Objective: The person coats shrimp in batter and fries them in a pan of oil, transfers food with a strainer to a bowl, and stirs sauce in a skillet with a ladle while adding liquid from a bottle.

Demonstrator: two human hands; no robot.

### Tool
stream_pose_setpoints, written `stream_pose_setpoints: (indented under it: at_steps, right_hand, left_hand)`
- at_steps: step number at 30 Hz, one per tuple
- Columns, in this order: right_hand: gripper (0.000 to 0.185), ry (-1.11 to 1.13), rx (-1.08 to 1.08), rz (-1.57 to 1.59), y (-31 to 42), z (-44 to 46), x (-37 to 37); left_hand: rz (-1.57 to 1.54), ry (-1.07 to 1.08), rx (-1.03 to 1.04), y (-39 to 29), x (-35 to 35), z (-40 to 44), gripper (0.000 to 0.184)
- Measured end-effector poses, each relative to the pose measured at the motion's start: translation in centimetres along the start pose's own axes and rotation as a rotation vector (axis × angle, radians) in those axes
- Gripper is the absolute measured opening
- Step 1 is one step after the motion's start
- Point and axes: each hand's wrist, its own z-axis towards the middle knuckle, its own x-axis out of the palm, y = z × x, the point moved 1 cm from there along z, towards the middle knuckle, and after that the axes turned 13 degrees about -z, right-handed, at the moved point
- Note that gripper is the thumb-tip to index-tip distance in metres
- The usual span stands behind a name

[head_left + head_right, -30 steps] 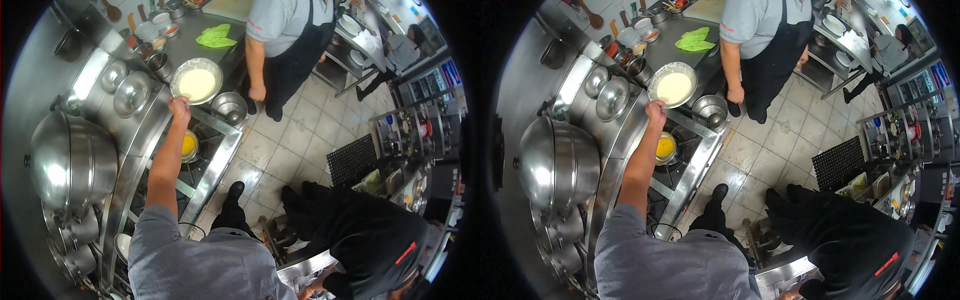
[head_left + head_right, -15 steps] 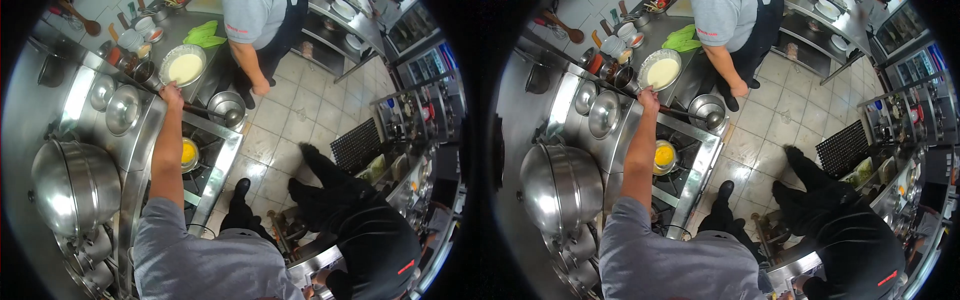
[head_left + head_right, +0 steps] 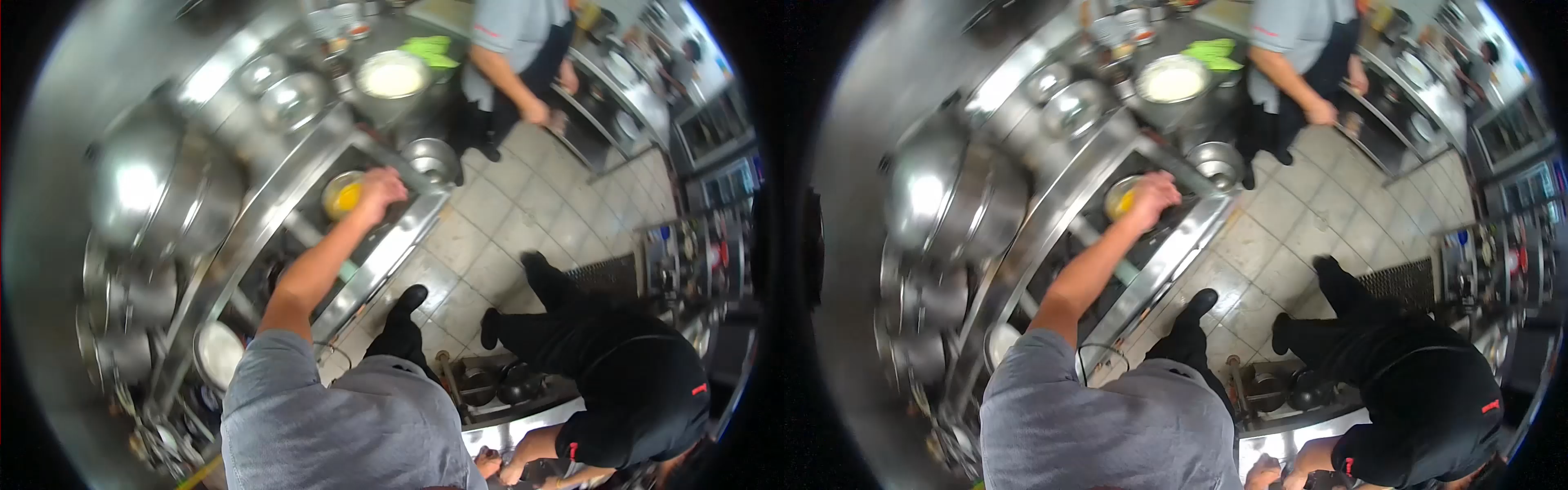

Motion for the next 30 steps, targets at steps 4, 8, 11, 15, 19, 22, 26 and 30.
stream_pose_setpoints:
  at_steps: [4, 8, 11, 15, 19, 22, 26, 30]
  right_hand:
    - [0.027, 0.031, -0.237, 0.104, 12.2, 3.6, -3.5]
    - [0.018, 0.115, -0.559, 0.485, 12.6, 7.6, 1.5]
    - [0.012, 0.35, -0.566, 0.537, 9.9, 9.1, 3.2]
    - [0.009, 0.315, -0.571, 0.478, 8.8, 7.2, 2.5]
    - [0.005, 0.366, -0.573, 0.501, 9.6, 4.9, 3.7]
    - [0.016, 0.399, -0.696, 0.492, 11.6, 0.7, 4.0]
    - [0.022, 0.452, -0.86, 0.41, 16.1, -8.5, 3.9]
    - [0.019, 0.501, -1.102, 0.34, 20.1, -18.5, 8.1]
  left_hand:
    - [0.085, -0.322, -0.222, 2.4, 4.0, -19.4, 0.033]
    - [-0.014, -0.318, -0.353, 6.9, 2.7, -35.0, 0.04]
    - [0.133, -0.293, -0.49, 4.9, 6.3, -44.7, 0.044]
    - [0.273, -0.166, -0.532, 5.6, 5.8, -53.2, 0.043]
    - [0.288, -0.097, -0.504, 4.5, 5.9, -58.9, 0.044]
    - [0.294, -0.062, -0.438, 3.0, 5.9, -62.9, 0.046]
    - [0.295, -0.022, -0.33, 0.1, 4.0, -70.1, 0.049]
    - [0.272, -0.094, -0.189, -3.9, -0.1, -81.9, 0.049]
